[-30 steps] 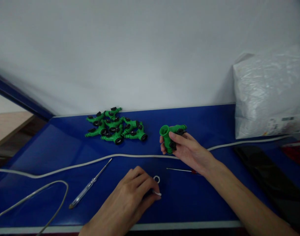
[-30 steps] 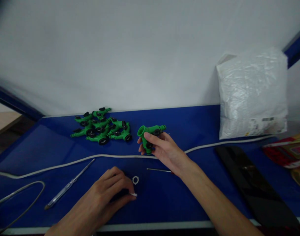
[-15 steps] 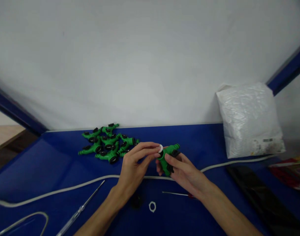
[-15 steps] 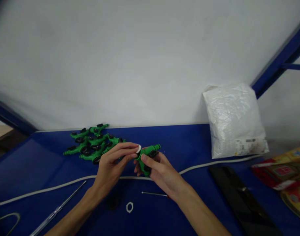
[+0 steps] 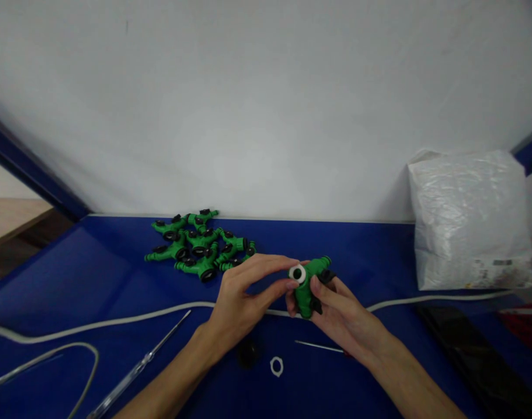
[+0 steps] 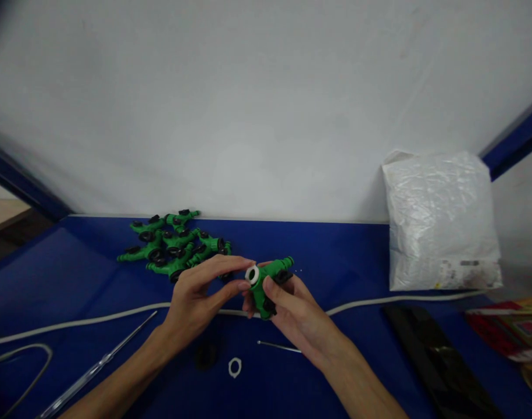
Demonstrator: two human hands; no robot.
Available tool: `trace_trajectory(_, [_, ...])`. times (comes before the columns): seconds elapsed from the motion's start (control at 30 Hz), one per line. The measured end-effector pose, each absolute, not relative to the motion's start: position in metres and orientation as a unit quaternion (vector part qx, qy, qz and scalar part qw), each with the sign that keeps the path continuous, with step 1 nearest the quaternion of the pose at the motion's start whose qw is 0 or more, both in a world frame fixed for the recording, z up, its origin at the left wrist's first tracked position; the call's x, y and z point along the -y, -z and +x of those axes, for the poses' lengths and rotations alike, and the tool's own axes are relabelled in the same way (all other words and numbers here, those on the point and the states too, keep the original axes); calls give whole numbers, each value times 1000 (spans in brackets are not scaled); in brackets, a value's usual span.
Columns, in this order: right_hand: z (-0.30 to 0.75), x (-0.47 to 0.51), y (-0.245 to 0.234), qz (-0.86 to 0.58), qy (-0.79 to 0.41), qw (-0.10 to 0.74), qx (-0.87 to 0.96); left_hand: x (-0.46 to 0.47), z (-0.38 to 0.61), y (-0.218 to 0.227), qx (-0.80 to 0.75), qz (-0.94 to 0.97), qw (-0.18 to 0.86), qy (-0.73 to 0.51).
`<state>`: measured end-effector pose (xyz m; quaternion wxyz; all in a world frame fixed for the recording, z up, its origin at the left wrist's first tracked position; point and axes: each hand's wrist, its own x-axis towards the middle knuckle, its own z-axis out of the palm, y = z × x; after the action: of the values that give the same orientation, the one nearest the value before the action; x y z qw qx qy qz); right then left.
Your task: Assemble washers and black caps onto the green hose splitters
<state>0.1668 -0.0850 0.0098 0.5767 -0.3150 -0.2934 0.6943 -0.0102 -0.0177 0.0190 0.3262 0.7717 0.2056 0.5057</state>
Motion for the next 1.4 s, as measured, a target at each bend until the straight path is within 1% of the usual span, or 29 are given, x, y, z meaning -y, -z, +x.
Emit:
trace_trajectory(0.23, [168, 87, -10, -322, -692, 581, 282, 17, -12, -20, -160, 785, 307, -513])
trace_trajectory(0.47, [166, 88, -13, -303, -710, 558, 306, 17, -13, -18, -211, 760, 406, -463])
trace_trajectory(0.67, [166, 87, -13, -313, -700, 563, 308, 17, -10, -18, -240, 714, 512, -412])
trace_trajectory(0.77, [168, 85, -8, -333, -699, 555, 305, 17, -8, -17, -254, 716, 529, -379])
trace_trajectory(0.87, [168, 84, -4, -366, -689, 558, 282, 16, -6, -17, -269, 701, 544, -374])
trace_trajectory(1.13, [167, 82, -8, -418, -624, 594, 290, 18, -3, -24, -303, 654, 602, -344])
trace_trajectory(1.3, [167, 82, -6, -449, -595, 597, 298, 19, -1, -15, -300, 652, 625, -307])
trace_trajectory(1.4, [166, 83, -7, -458, -598, 589, 292, 21, 1, -9, -292, 665, 611, -313])
